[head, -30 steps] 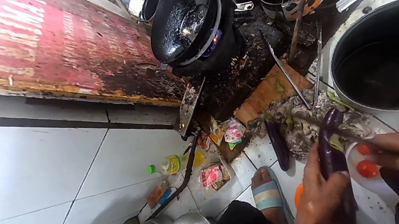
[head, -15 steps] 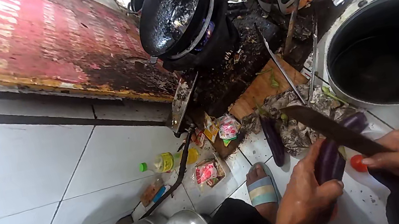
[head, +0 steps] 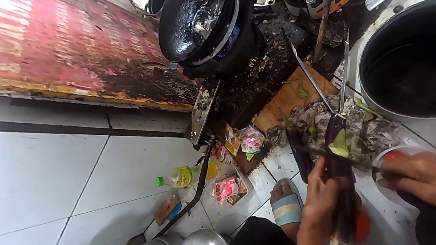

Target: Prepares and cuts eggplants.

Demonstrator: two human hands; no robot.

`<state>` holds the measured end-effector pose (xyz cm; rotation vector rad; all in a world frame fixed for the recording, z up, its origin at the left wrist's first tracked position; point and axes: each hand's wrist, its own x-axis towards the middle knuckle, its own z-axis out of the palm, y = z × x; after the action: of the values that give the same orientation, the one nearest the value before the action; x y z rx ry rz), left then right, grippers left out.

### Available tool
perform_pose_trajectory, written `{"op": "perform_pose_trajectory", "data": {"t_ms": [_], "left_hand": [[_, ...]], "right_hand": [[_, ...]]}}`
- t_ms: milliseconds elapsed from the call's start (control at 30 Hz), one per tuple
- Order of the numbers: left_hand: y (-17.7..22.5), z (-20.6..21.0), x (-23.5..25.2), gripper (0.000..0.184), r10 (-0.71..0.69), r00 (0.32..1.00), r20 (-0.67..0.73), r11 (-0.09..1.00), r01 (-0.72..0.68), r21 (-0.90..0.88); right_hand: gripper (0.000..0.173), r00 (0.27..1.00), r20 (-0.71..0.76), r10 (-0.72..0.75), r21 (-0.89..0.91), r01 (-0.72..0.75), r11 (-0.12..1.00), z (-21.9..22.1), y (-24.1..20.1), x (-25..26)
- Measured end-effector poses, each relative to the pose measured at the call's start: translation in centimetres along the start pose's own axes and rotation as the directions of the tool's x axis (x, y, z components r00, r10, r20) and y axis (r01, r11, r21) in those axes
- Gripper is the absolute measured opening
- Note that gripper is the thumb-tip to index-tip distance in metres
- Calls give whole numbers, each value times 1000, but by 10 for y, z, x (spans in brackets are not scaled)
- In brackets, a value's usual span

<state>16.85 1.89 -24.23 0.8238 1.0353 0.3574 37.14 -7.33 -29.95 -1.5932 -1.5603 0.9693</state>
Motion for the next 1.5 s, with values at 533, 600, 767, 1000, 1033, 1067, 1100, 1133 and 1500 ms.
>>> {"op": "perform_pose_trajectory", "data": {"t_ms": [533, 600, 767, 1000, 1033, 1067, 1100, 1133, 1500], "left_hand": [[-22, -31, -6, 54, 136, 828, 544, 846, 189, -498], [-22, -32, -7, 55, 104, 831, 547, 862, 199, -467], [-18, -29, -9, 51, 79, 826, 558, 878, 207, -431], [-8, -33, -14, 53, 19, 826, 563, 961, 139, -237], [-7, -34, -14, 53, 11, 823, 568, 969, 130, -208], [-5, -34, -14, 53, 3, 822, 570, 976, 121, -181], [-4, -34, -15, 54, -8, 825, 565, 983, 110, -148], [-2, -33, -16, 56, -25, 834, 551, 990, 98, -103], [-13, -25, -14, 58, -20, 813, 582, 993, 83, -82]], "right_hand": [[23, 983, -177, -38, -63, 27, 998, -9, -1, 13], [24, 987, -158, -36, -82, 23, 996, -10, 1, 14], [22, 997, -73, 35, -60, -39, 997, -13, 2, 14], [22, 936, 282, 211, 249, -284, 926, -37, 1, 16], [23, 910, 338, 241, 265, -338, 903, -42, -2, 18], [23, 884, 386, 262, 271, -381, 884, -46, -6, 20], [23, 860, 429, 276, 278, -416, 866, -49, -10, 22], [23, 842, 458, 284, 286, -442, 850, -50, -12, 24], [25, 834, 506, 218, 415, -458, 786, -36, -14, 26]]}}
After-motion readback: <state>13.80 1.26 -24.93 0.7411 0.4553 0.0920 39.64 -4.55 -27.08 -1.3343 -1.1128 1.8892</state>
